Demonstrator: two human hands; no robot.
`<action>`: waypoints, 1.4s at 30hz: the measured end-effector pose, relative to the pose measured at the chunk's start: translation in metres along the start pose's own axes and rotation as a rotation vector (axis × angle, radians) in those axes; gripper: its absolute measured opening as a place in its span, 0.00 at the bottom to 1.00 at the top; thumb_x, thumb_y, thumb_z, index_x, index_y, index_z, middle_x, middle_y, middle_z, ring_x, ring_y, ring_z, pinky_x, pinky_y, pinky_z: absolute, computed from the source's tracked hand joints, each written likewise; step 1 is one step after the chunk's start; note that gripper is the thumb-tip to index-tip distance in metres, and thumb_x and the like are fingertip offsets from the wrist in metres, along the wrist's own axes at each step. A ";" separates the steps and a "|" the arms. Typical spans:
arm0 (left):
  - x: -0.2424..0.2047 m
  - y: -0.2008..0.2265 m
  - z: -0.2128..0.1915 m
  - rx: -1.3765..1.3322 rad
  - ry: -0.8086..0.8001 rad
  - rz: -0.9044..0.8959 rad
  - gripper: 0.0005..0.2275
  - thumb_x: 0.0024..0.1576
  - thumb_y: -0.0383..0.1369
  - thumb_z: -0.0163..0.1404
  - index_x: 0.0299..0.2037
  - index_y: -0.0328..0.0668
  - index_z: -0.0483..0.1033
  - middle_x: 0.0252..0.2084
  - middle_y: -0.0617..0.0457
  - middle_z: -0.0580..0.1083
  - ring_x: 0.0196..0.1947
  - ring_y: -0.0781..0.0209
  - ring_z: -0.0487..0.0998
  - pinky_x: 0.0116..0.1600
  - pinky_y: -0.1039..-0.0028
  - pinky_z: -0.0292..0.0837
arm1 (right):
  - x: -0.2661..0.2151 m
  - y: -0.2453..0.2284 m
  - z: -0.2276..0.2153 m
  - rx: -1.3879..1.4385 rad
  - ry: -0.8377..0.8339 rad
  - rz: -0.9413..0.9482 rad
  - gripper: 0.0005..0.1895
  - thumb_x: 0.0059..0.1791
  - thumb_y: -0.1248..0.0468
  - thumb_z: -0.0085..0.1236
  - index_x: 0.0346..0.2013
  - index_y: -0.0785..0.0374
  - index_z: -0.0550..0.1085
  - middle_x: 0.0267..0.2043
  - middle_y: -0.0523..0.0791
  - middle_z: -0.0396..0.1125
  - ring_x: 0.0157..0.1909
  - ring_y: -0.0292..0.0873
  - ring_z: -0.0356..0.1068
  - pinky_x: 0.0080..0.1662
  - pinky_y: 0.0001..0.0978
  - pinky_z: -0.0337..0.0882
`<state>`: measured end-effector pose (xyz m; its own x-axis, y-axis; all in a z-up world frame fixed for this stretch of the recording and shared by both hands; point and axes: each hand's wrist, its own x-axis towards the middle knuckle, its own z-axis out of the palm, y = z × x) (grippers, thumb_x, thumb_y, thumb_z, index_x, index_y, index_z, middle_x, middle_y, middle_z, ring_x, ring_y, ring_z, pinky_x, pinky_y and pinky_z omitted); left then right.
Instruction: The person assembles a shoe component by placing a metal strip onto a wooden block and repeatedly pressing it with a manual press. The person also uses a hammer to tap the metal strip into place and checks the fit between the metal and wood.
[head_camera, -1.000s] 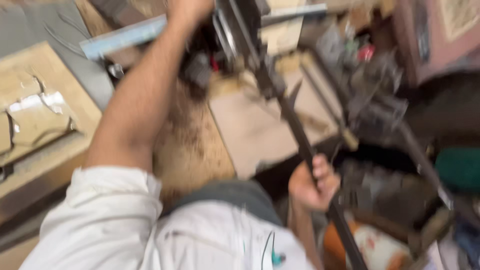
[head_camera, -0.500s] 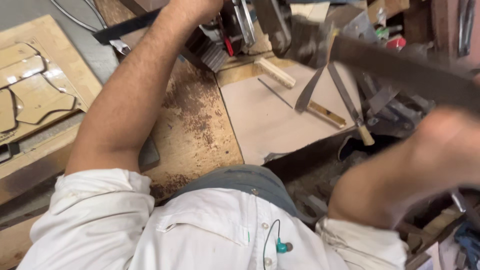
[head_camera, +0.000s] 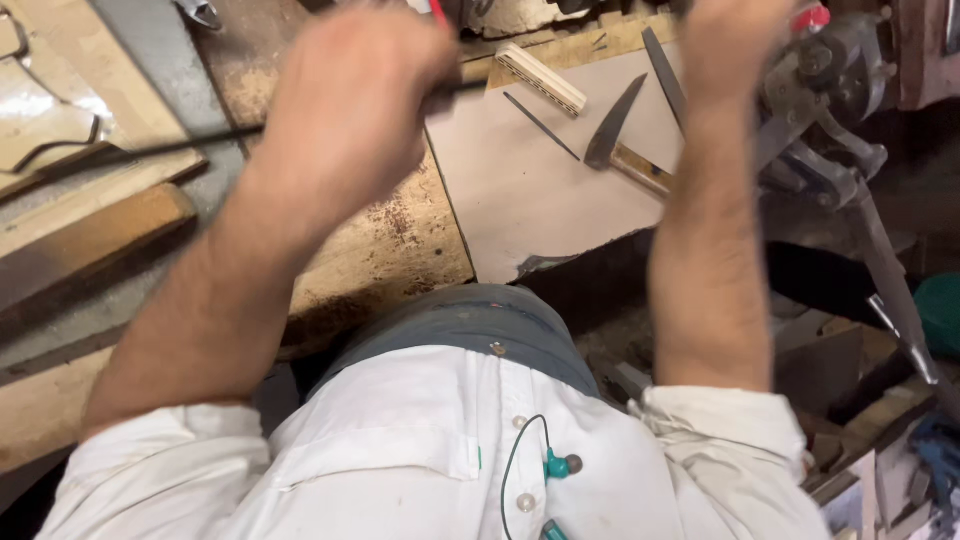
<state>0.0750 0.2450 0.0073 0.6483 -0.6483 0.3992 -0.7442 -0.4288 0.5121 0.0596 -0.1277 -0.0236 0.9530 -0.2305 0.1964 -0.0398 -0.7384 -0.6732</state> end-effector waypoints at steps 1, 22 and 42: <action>-0.014 0.004 -0.001 0.031 -0.057 -0.027 0.01 0.55 0.26 0.59 0.34 0.38 0.81 0.32 0.45 0.79 0.36 0.44 0.80 0.45 0.55 0.74 | -0.014 0.013 0.021 -0.046 -0.032 -0.018 0.10 0.53 0.63 0.59 0.44 0.68 0.75 0.40 0.51 0.73 0.42 0.50 0.75 0.46 0.43 0.74; -0.141 0.050 0.097 -0.041 -0.087 -0.628 0.07 0.53 0.31 0.64 0.37 0.38 0.83 0.35 0.45 0.80 0.37 0.46 0.81 0.45 0.58 0.75 | -0.161 0.042 0.066 -0.125 -0.418 -0.525 0.25 0.46 0.61 0.76 0.50 0.65 0.72 0.48 0.48 0.69 0.53 0.52 0.67 0.56 0.47 0.62; -0.117 0.071 0.168 -0.141 -0.185 -0.472 0.03 0.53 0.28 0.60 0.35 0.40 0.81 0.33 0.48 0.78 0.37 0.47 0.80 0.45 0.58 0.75 | -0.179 0.053 0.033 0.055 -0.485 -0.540 0.37 0.46 0.58 0.80 0.62 0.67 0.70 0.65 0.55 0.64 0.63 0.54 0.67 0.62 0.43 0.72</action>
<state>-0.0809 0.1848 -0.1312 0.8589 -0.5110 -0.0343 -0.3409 -0.6204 0.7064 -0.1036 -0.1046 -0.1174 0.8622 0.4728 0.1819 0.4764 -0.6344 -0.6088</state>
